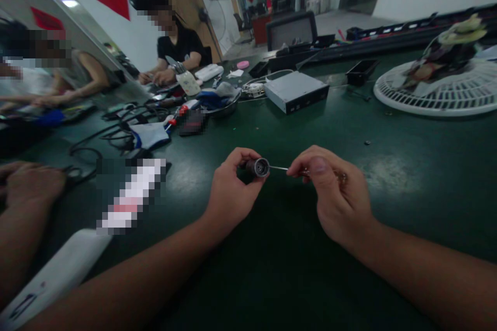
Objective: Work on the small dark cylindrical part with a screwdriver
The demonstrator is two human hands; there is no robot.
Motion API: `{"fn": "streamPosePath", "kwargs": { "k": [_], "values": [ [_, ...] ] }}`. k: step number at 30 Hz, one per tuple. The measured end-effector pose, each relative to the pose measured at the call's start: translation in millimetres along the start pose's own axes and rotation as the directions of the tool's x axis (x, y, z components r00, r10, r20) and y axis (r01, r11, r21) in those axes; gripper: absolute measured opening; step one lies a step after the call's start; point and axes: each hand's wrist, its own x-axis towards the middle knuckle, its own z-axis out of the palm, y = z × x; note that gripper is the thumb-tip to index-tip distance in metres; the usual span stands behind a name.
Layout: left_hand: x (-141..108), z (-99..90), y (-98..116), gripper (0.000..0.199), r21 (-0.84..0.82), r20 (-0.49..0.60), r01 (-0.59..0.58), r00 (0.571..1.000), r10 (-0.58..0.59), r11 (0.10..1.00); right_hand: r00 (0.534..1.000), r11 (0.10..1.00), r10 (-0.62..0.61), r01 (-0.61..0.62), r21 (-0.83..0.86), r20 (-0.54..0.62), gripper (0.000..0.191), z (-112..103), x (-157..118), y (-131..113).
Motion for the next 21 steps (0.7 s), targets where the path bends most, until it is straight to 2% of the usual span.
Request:
{"fn": "streamPosePath", "kwargs": {
  "k": [7,14,21],
  "values": [
    [0.7,-0.5,-0.4,0.025,0.009,0.026,0.003,1.000,-0.003,1.000,0.997,0.998,-0.049,0.047,0.038,0.064,0.045,0.3,-0.8,-5.0],
    [-0.5,-1.9,3.0,0.022,-0.007,0.029,0.001,1.000,-0.001,1.000,0.999,0.999,0.031,-0.032,-0.029,-0.025,0.042,1.2,1.1,-3.3],
    [-0.1,-1.5,2.2,0.021,-0.051,0.042,-0.007,0.999,0.010,0.999,0.999,0.998,0.029,-0.030,0.049,0.023,0.049,2.4,0.7,-6.9]
  ]
}}
